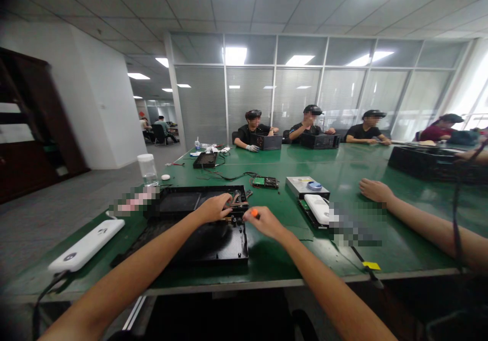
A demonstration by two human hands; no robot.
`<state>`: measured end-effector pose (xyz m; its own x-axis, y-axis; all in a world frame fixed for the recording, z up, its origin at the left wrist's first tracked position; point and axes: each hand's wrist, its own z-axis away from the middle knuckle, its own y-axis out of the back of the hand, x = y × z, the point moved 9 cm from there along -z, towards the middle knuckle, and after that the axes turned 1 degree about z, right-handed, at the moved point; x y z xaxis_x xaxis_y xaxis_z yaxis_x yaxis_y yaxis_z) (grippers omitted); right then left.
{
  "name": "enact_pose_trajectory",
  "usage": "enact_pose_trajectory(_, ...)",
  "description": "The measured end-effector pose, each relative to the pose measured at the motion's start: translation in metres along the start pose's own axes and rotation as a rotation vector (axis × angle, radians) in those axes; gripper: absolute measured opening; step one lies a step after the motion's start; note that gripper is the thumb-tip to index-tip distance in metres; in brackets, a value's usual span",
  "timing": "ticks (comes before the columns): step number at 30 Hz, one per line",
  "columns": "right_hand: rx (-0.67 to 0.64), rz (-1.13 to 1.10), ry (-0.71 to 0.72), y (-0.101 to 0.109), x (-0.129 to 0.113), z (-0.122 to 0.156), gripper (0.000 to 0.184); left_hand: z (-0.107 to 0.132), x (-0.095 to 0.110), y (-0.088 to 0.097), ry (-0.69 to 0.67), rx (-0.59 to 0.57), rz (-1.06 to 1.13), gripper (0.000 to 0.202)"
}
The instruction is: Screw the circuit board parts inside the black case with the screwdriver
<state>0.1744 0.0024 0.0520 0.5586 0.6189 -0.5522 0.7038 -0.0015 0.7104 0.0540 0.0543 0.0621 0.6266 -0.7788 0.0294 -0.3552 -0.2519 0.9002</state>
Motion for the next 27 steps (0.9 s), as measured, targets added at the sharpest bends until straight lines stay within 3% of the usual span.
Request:
enact_pose_trajectory(2, -0.245, 0.214, 0.174, -0.03, -0.043, 0.03, 0.022, 0.002, -0.019, 0.001, 0.007, -0.123, -0.013, 0.023)
enact_pose_trajectory(3, -0.303, 0.318, 0.192, -0.038, -0.054, 0.046, 0.02, 0.005, -0.027, 0.002, -0.008, -0.177, -0.013, 0.022)
enact_pose_trajectory(6, -0.316, 0.526, 0.129, -0.042, -0.064, 0.084, 0.023, 0.017, -0.057, 0.005, 0.008, -0.249, -0.028, 0.028)
enact_pose_trajectory(8, -0.311, 0.577, 0.094, -0.039, -0.062, 0.1, 0.017, 0.03, -0.076, -0.003, 0.07, -0.333, -0.036, 0.034)
enact_pose_trajectory(12, -0.259, 0.598, 0.073, -0.031, -0.057, 0.109, 0.004, 0.047, -0.092, -0.021, 0.103, -0.418, -0.096, 0.033)
enact_pose_trajectory(15, -0.211, 0.581, 0.079, -0.031, -0.057, 0.103, 0.012, 0.04, -0.078, -0.016, -0.013, -0.383, -0.183, 0.023)
enact_pose_trajectory(19, -0.189, 0.555, 0.087, -0.038, -0.046, 0.082, 0.018, 0.024, -0.053, 0.02, -0.103, -0.294, -0.253, 0.024)
enact_pose_trajectory(25, -0.204, 0.554, 0.144, -0.051, -0.002, 0.012, 0.014, 0.03, 0.003, 0.083, -0.191, -0.253, -0.26, 0.024)
enact_pose_trajectory(27, -0.108, 0.54, 0.212, -0.048, 0.008, -0.012, 0.02, 0.043, 0.022, 0.092, -0.209, -0.266, -0.256, 0.022)
